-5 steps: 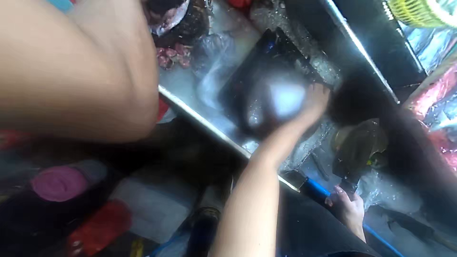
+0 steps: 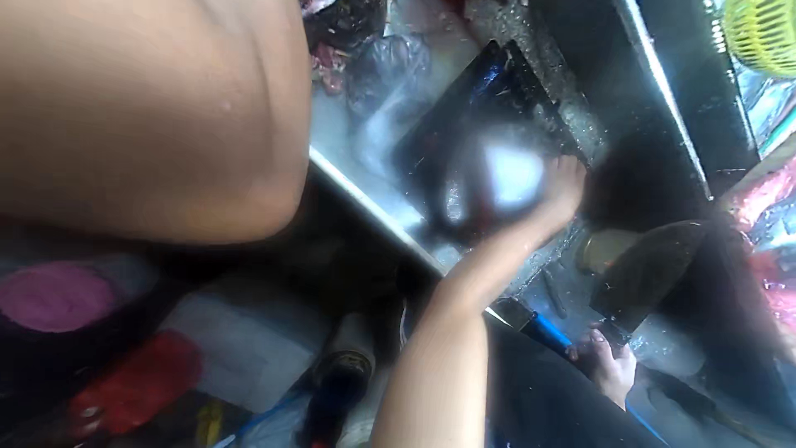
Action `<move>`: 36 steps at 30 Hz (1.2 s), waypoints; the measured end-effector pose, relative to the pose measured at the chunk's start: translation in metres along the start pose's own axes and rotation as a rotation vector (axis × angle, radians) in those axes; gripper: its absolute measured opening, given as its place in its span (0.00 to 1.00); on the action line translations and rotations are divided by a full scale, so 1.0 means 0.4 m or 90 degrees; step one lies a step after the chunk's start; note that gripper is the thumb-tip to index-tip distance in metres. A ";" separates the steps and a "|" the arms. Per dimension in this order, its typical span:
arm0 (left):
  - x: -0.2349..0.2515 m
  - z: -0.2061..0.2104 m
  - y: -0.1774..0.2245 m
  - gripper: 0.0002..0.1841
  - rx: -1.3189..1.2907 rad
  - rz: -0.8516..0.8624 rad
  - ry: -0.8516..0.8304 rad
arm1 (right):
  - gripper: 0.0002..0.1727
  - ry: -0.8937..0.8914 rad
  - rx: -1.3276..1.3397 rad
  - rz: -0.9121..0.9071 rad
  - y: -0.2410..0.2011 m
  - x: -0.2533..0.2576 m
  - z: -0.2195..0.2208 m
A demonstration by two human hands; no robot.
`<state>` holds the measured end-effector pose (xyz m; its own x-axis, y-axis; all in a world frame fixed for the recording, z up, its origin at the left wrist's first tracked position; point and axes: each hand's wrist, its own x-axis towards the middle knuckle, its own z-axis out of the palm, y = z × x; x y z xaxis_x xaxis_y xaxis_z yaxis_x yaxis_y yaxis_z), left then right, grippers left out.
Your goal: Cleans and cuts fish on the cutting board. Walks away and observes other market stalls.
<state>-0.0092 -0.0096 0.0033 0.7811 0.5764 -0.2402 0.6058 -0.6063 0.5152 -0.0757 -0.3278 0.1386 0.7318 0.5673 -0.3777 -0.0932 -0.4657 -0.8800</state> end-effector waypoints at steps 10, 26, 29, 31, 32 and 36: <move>-0.360 -0.159 -0.276 0.34 -0.492 -0.409 0.232 | 0.17 0.063 -0.067 -0.027 -0.033 0.101 0.147; -0.353 -0.226 -0.386 0.30 -0.760 -0.203 -0.096 | 0.17 -0.095 -0.308 -0.072 -0.070 0.254 0.451; -0.348 -0.227 -0.394 0.29 -0.767 -0.198 -0.107 | 0.17 -0.099 -0.309 -0.063 -0.079 0.258 0.469; -0.348 -0.229 -0.395 0.30 -0.753 -0.204 -0.114 | 0.16 -0.089 -0.311 -0.063 -0.082 0.257 0.476; -0.348 -0.228 -0.394 0.30 -0.755 -0.206 -0.113 | 0.16 -0.084 -0.310 -0.064 -0.083 0.257 0.478; -0.347 -0.220 -0.390 0.27 -0.782 -0.202 -0.091 | 0.15 -0.071 -0.315 -0.059 -0.083 0.256 0.484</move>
<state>-0.2256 0.0533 0.0287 0.6845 0.4917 -0.5383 0.2897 0.4942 0.8197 -0.1285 -0.1230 0.0733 0.6427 0.6777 -0.3573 0.3184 -0.6605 -0.6800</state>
